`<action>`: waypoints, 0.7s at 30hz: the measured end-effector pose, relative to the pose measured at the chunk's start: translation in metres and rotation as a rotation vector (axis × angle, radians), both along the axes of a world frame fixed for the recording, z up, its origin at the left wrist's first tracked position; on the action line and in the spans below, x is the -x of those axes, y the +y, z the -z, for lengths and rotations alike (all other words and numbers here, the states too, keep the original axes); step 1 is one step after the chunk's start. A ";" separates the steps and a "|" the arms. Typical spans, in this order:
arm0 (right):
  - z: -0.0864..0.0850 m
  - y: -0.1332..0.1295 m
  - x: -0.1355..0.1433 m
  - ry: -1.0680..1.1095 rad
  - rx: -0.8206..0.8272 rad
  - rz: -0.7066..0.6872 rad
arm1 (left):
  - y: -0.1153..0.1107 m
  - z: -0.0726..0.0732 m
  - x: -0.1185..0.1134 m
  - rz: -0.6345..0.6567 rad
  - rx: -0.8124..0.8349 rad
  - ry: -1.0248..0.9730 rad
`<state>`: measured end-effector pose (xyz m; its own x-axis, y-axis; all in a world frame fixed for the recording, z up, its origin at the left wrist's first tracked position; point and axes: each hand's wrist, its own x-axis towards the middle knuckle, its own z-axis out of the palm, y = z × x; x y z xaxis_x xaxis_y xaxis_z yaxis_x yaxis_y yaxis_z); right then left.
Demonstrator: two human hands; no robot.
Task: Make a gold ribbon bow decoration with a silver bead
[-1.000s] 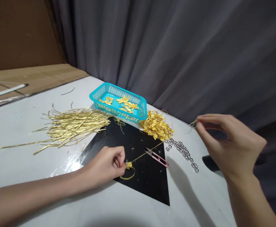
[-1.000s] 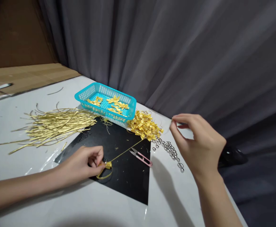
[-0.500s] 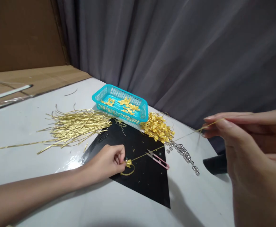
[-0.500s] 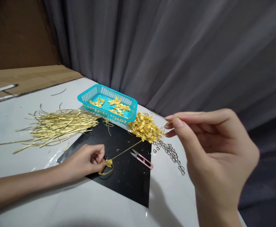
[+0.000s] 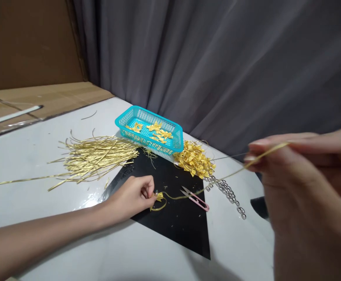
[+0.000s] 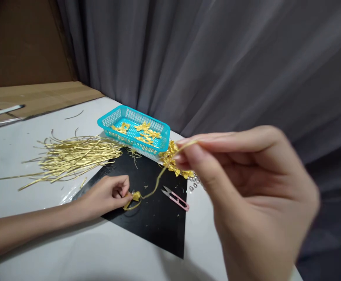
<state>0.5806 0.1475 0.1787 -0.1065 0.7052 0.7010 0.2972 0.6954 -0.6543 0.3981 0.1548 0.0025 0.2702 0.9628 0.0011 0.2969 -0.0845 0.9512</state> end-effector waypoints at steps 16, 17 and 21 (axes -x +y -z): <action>0.079 0.019 0.008 0.012 0.559 -0.246 | 0.005 -0.015 0.010 -0.064 -0.237 -0.006; 0.081 0.019 0.007 0.020 0.588 -0.244 | 0.005 -0.015 0.010 -0.065 -0.244 -0.005; 0.086 0.020 0.001 0.038 0.660 -0.243 | 0.004 -0.016 0.010 -0.069 -0.250 -0.001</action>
<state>0.5797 0.1678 0.0925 -0.2987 0.9438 0.1417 0.1523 0.1937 -0.9692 0.3885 0.1592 0.0188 0.2038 0.9487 0.2420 0.3096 -0.2969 0.9033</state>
